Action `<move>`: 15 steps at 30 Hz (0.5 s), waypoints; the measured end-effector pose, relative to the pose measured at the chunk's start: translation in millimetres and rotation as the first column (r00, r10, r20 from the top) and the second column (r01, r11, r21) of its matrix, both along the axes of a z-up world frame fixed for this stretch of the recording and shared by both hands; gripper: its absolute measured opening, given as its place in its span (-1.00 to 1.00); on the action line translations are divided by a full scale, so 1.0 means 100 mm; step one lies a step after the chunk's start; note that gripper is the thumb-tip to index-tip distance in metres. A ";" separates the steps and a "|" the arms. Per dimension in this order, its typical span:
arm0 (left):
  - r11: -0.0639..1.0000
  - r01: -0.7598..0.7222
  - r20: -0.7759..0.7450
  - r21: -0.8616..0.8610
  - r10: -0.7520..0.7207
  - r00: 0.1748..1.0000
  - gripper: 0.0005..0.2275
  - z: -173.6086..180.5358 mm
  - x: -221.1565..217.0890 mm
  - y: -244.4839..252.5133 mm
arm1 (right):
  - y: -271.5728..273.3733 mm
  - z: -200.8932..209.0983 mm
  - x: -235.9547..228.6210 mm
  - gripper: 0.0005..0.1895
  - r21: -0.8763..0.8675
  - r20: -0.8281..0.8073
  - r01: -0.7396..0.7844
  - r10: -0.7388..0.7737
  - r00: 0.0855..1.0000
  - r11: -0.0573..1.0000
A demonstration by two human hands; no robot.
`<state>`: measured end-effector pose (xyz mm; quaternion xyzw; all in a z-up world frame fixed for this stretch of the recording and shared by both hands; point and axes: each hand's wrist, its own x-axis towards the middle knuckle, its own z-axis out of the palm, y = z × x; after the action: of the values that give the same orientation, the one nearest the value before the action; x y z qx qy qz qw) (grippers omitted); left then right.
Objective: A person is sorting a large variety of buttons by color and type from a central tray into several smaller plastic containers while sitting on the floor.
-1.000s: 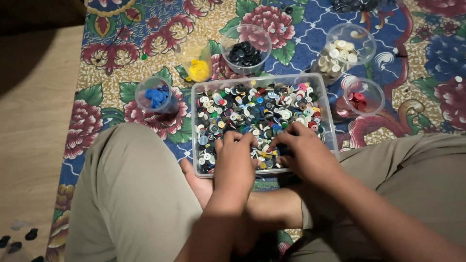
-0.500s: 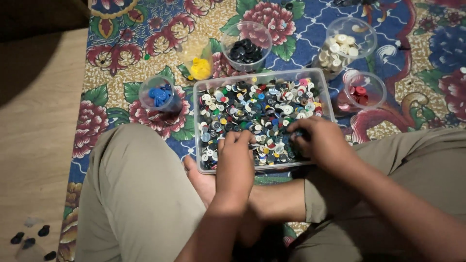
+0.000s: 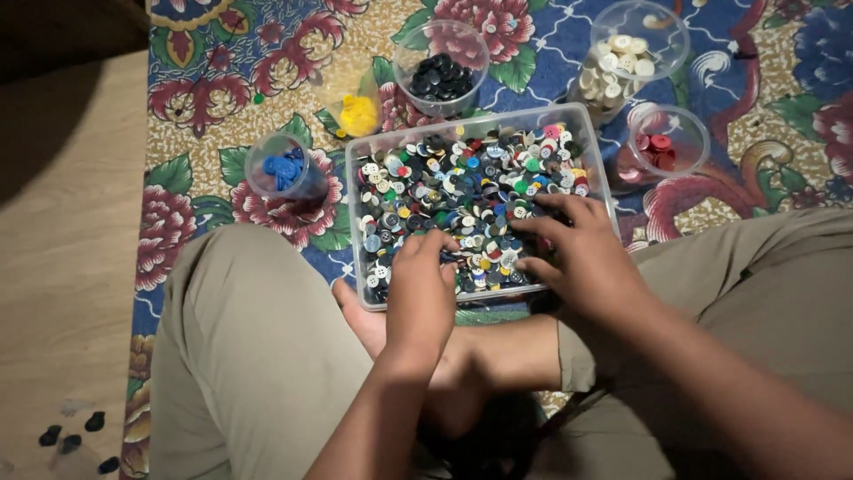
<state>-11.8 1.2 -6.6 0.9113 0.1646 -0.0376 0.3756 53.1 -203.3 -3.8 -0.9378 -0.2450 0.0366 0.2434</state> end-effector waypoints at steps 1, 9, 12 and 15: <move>1.000 0.001 -0.001 0.002 -0.001 1.000 -0.82 0.03 0.00 0.00 | 0.00 -0.04 0.02 -0.48 0.002 -0.001 0.001 -0.001 1.000 1.000; 0.964 -0.202 -0.119 -0.173 0.183 0.976 -0.85 0.11 0.14 0.06 | -0.03 -0.27 0.26 -0.66 -0.057 -0.188 0.172 -0.180 0.965 0.983; 0.950 -0.246 -0.114 -0.193 0.227 0.967 -0.89 0.30 0.13 0.03 | 0.02 -0.21 0.35 -0.73 -0.084 -0.265 0.307 -0.318 0.910 0.948; 0.941 -0.272 -0.112 -0.202 0.254 0.961 -0.90 0.46 0.25 0.04 | 0.02 -0.02 0.51 -0.72 -0.024 -0.240 0.326 -0.322 0.916 0.945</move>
<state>13.7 5.6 39.1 0.8326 0.2956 -0.0428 0.4663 103.9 -201.4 -6.0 -0.9519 -0.0556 0.1073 0.2817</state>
